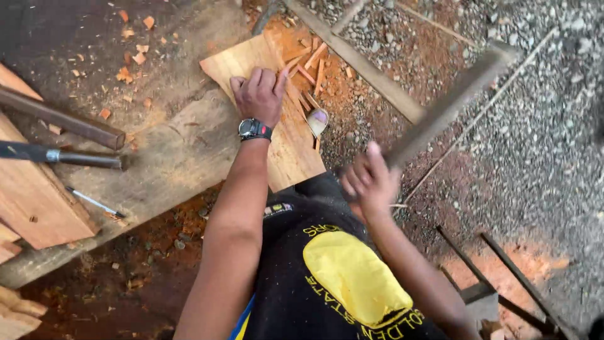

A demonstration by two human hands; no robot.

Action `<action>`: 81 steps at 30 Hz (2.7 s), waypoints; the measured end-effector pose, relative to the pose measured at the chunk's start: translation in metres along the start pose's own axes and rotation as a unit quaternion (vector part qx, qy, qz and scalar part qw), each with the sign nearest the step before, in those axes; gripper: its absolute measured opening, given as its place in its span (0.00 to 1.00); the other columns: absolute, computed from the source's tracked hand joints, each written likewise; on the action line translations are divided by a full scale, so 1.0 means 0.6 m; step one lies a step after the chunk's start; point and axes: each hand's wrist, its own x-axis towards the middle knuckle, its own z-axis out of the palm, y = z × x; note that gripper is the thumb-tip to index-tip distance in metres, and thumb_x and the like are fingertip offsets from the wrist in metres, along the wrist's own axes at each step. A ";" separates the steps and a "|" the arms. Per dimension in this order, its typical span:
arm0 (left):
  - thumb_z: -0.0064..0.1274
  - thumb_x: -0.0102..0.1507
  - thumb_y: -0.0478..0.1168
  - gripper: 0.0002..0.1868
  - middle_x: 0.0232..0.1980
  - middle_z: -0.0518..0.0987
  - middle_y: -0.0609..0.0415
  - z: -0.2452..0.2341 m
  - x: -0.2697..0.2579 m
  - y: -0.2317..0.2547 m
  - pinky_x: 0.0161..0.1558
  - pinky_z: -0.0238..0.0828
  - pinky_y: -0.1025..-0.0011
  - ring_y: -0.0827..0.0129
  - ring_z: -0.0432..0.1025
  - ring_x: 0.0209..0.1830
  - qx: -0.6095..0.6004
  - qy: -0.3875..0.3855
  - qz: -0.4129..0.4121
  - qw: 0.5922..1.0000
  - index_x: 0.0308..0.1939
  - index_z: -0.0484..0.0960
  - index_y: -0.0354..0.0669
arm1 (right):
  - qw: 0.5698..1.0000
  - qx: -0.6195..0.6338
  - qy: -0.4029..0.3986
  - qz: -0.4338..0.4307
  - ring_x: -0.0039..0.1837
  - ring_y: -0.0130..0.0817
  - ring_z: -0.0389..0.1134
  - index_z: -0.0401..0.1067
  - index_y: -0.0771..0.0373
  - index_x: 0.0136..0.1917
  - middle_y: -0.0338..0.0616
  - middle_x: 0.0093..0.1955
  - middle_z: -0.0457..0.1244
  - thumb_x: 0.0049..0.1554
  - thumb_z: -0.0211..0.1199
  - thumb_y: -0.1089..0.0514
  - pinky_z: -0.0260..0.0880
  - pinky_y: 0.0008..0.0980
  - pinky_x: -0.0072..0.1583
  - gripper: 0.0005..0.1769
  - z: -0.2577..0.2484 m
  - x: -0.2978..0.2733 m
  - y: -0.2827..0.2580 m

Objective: Shaping and organizing wood planks using a hammer, chisel, and saw on a workbench.

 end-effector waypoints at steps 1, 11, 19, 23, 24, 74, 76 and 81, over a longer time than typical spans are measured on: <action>0.70 0.81 0.55 0.23 0.38 0.79 0.58 -0.006 -0.002 0.003 0.47 0.61 0.54 0.54 0.69 0.33 -0.006 -0.005 0.003 1.000 0.35 0.82 0.53 | 1.000 0.001 0.008 -0.003 0.21 0.23 0.46 0.59 0.47 0.34 0.27 0.23 0.46 0.77 0.66 0.50 0.40 0.34 0.25 0.30 -0.016 -0.070 -0.049; 0.71 0.80 0.55 0.24 0.37 0.77 0.57 -0.001 0.004 -0.001 0.47 0.59 0.54 0.54 0.68 0.34 0.014 -0.002 0.001 1.000 0.34 0.79 0.55 | 1.000 0.021 -0.003 0.018 0.23 0.24 0.46 0.60 0.47 0.31 0.27 0.23 0.48 0.79 0.59 0.50 0.44 0.33 0.25 0.32 -0.121 -0.053 -0.002; 0.65 0.82 0.59 0.28 0.34 0.74 0.58 0.005 0.007 0.003 0.45 0.57 0.57 0.57 0.62 0.30 -0.007 0.025 0.020 0.999 0.33 0.75 0.54 | 0.996 -0.036 -0.053 -0.063 0.24 0.23 0.53 0.66 0.54 0.42 0.26 0.28 0.55 0.80 0.63 0.57 0.56 0.30 0.26 0.21 0.004 -0.008 -0.004; 0.64 0.82 0.60 0.28 0.35 0.74 0.58 -0.001 0.001 0.008 0.45 0.58 0.57 0.57 0.63 0.30 0.010 0.023 0.006 1.000 0.33 0.76 0.54 | 0.999 0.008 0.025 0.019 0.23 0.24 0.41 0.61 0.50 0.34 0.29 0.24 0.44 0.78 0.60 0.51 0.42 0.32 0.28 0.28 -0.032 -0.220 -0.151; 0.65 0.83 0.59 0.28 0.35 0.74 0.57 -0.004 0.007 0.006 0.46 0.60 0.56 0.55 0.65 0.30 0.017 0.020 0.007 1.000 0.33 0.75 0.54 | 1.000 0.011 0.011 0.025 0.24 0.23 0.41 0.66 0.50 0.39 0.30 0.27 0.45 0.80 0.57 0.52 0.44 0.31 0.28 0.24 -0.054 -0.264 -0.179; 0.71 0.76 0.62 0.29 0.35 0.73 0.64 0.000 0.001 -0.002 0.54 0.70 0.58 0.57 0.81 0.35 -0.002 0.005 -0.029 1.000 0.32 0.70 0.61 | 0.992 -0.007 0.122 -0.036 0.21 0.25 0.52 0.65 0.53 0.41 0.28 0.24 0.49 0.77 0.72 0.58 0.59 0.33 0.25 0.24 -0.091 0.098 0.112; 0.72 0.75 0.63 0.27 0.36 0.73 0.67 -0.022 -0.010 -0.014 0.55 0.70 0.60 0.62 0.82 0.37 -0.024 -0.002 -0.026 0.999 0.34 0.72 0.62 | 0.990 -0.057 0.119 -0.059 0.21 0.25 0.54 0.67 0.51 0.45 0.28 0.24 0.52 0.77 0.74 0.58 0.61 0.32 0.24 0.21 -0.141 0.074 0.112; 0.55 0.87 0.51 0.25 0.95 0.72 0.53 -0.089 0.002 -0.065 0.82 0.58 0.44 0.56 0.81 0.81 -0.017 -0.349 0.209 0.913 0.87 0.82 0.53 | 0.959 -0.198 0.157 -0.128 0.21 0.28 0.54 0.67 0.56 0.48 0.35 0.24 0.51 0.79 0.72 0.63 0.60 0.33 0.25 0.19 -0.221 -0.019 0.095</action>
